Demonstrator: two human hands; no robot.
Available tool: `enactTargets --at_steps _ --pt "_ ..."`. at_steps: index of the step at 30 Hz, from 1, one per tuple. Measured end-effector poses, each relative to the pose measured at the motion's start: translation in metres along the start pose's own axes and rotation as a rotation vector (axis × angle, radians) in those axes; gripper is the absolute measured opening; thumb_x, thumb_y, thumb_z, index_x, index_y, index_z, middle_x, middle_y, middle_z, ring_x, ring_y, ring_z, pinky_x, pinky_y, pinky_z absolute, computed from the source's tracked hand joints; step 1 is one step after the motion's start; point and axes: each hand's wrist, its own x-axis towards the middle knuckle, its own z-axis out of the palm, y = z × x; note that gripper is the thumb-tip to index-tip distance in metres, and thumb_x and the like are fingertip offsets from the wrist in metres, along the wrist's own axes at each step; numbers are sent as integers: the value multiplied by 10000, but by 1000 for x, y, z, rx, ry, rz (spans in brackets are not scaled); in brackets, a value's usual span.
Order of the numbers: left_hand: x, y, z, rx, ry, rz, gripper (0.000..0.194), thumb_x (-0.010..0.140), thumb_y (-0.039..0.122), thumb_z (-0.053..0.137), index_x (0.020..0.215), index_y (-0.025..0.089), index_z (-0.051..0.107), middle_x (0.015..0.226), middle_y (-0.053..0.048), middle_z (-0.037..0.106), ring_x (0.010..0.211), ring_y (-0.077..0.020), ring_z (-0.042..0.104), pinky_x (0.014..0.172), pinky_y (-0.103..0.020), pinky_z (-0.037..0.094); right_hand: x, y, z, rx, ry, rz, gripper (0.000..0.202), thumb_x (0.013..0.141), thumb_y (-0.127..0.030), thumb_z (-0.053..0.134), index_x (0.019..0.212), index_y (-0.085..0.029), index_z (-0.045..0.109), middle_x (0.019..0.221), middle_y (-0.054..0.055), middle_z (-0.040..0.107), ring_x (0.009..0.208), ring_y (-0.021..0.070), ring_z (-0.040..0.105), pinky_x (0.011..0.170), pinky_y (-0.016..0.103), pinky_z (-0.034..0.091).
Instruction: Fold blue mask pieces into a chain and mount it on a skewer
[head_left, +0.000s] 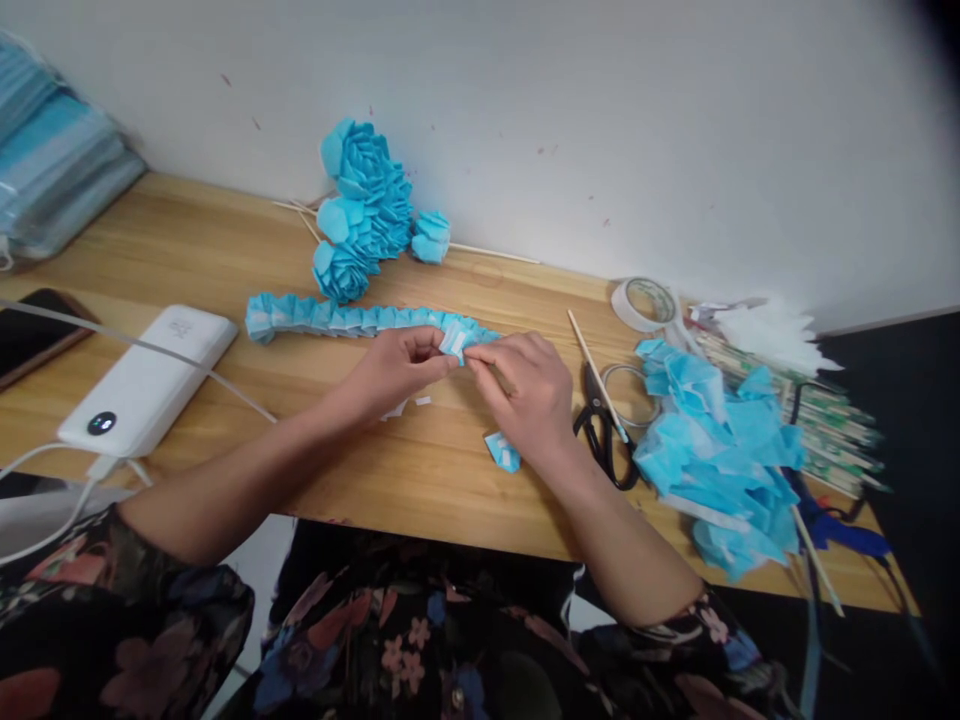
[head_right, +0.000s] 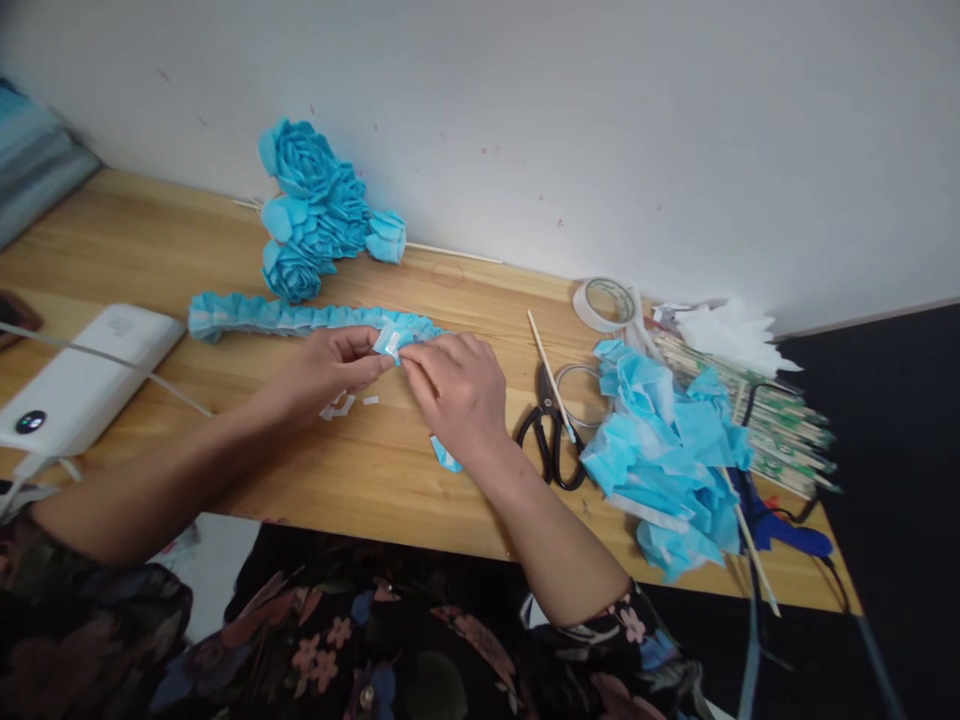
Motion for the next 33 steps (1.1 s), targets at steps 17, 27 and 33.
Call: enactTargets --at_steps 17,27,33 --pt "3 -7 -2 199 2 162 318 764 382 658 629 192 441 566 62 353 535 -72 301 502 -224 216 2 -4 -2 122 3 69 191 956 -239 572 838 -249 722 793 21 723 767 187 627 758 357 457" --pt "3 -10 -3 246 9 217 307 790 374 622 630 186 440 566 65 328 532 -66 286 497 -214 204 3 -3 -2 122 28 44 170 937 -208 597 814 -222 714 755 12 702 741 165 625 751 326 473" --pt "4 -11 -3 220 34 201 321 771 403 640 631 184 453 576 60 349 539 -68 292 507 -222 210 4 -4 -2 204 25 96 166 939 -228 588 823 -230 707 781 9 710 770 167 640 783 335 490"
